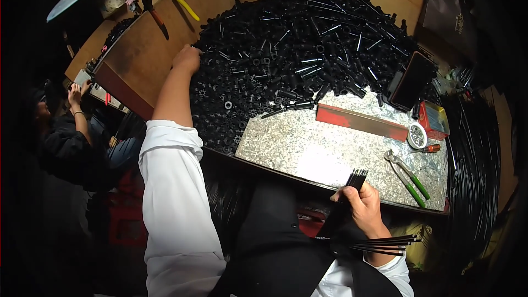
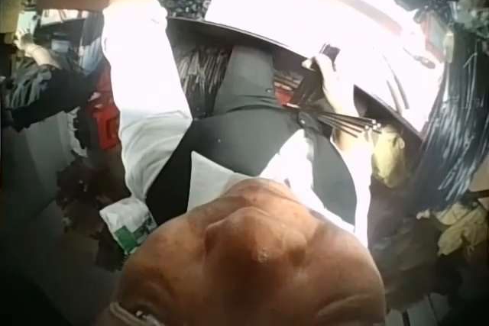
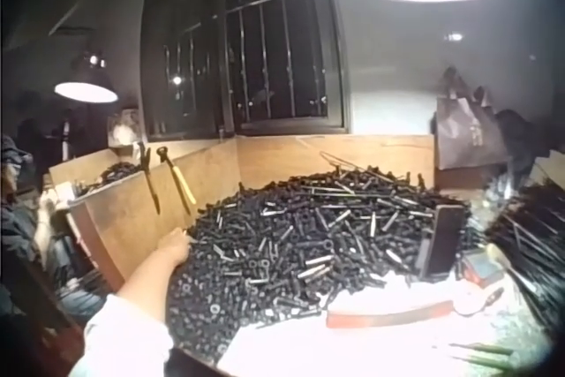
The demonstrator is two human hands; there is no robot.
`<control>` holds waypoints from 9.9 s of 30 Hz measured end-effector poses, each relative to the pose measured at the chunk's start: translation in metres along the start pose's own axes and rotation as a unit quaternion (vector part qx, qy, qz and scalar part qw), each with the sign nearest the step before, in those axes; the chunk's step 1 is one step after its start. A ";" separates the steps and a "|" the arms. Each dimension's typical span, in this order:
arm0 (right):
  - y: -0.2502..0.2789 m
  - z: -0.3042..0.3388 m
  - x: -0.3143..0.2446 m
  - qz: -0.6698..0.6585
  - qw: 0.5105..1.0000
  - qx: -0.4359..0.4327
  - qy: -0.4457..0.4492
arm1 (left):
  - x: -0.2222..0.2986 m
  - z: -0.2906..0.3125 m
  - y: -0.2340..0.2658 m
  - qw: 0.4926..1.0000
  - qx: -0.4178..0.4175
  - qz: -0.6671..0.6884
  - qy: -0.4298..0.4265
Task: Assembling small black plastic components onto metal rods using pliers and a hammer at a factory workbench.
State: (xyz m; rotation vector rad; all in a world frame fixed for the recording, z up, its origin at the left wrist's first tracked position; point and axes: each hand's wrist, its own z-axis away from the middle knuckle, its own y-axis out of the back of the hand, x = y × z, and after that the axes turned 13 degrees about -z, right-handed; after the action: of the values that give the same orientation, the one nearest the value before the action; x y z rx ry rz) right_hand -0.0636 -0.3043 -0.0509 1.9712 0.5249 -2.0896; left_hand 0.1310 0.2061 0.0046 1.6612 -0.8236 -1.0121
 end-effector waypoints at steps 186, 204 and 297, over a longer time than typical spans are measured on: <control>0.010 -0.006 0.007 -0.112 0.988 -0.098 -0.033 | 0.237 0.348 0.050 0.379 -0.221 0.891 -0.119; 0.007 -0.010 0.010 -0.114 0.990 -0.086 -0.009 | 0.241 0.354 0.052 0.409 -0.183 0.889 -0.095; 0.054 -0.028 -0.069 0.359 0.915 -0.180 0.034 | 0.235 0.334 0.049 0.184 -0.348 0.906 -0.156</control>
State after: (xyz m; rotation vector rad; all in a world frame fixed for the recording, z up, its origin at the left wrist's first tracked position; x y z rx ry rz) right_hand -0.0111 -0.3480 0.0109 1.6707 0.1330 -1.3622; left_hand -0.0745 -0.1440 -0.0597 -0.9472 -1.3947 0.3267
